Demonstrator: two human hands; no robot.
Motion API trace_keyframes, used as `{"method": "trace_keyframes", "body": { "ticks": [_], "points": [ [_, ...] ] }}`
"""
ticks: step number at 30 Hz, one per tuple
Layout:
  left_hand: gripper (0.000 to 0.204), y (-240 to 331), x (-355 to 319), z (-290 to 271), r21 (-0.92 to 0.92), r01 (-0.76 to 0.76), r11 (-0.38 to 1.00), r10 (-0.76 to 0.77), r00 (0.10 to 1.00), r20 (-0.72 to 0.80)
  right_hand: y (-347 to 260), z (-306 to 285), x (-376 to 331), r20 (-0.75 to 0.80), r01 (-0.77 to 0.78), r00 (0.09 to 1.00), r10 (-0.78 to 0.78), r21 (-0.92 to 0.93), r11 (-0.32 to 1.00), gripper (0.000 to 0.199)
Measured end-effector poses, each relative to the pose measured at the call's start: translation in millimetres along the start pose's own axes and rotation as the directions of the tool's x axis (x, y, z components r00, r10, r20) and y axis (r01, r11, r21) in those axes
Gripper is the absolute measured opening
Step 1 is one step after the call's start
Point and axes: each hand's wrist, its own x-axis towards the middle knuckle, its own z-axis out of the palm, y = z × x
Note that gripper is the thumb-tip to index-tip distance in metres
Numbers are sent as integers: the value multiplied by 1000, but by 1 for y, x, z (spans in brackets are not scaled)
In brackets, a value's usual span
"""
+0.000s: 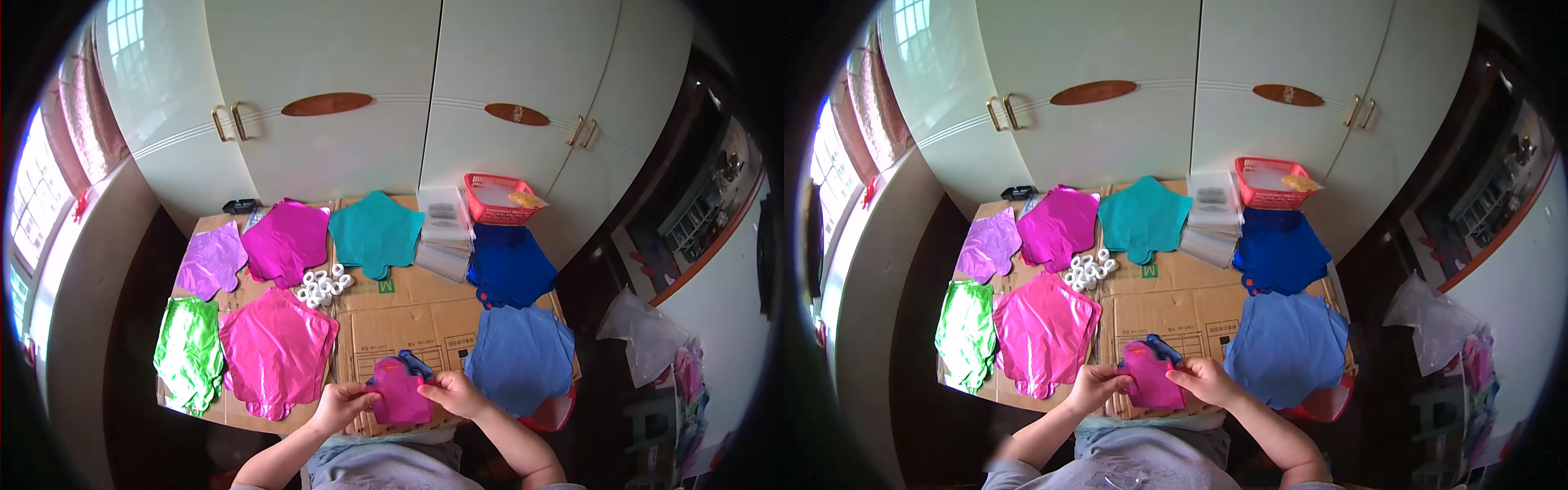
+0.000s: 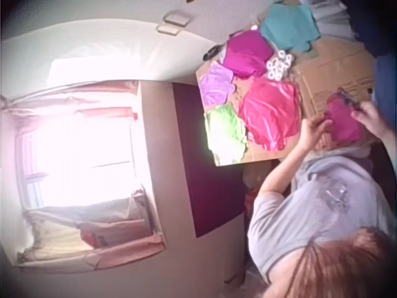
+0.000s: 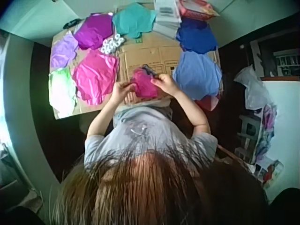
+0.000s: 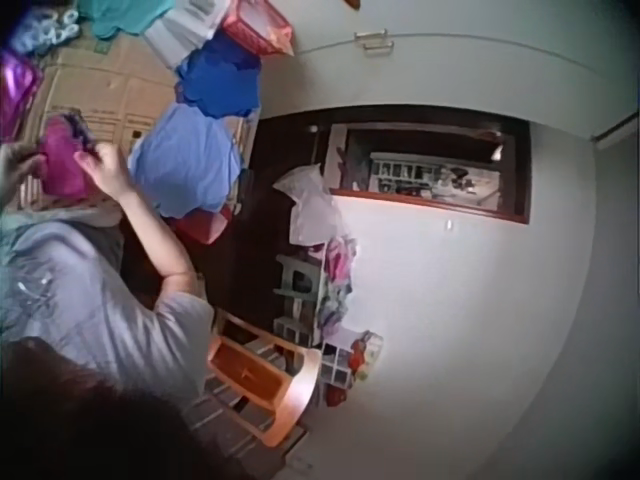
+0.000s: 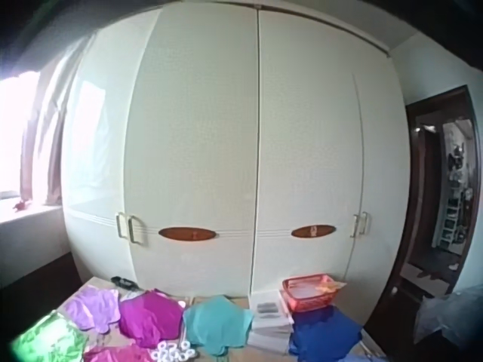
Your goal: Folding colorful foil items and placing them into plastic bags with cardboard backing.
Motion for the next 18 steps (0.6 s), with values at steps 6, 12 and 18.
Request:
{"method": "trace_keyframes", "body": {
  "ticks": [6,12,18],
  "points": [
    [18,5,10,-12,-113,101,988,-96,994,46,-8,0,4,40,12,999,-31,398,917,26],
    [17,1,14,-11,-65,49,997,-48,999,19,4,17,11,-301,132,952,-45,275,952,18],
    [17,-3,25,-9,-4,34,999,-34,998,-46,7,26,25,-509,212,852,-122,123,969,10]
  ]
}}
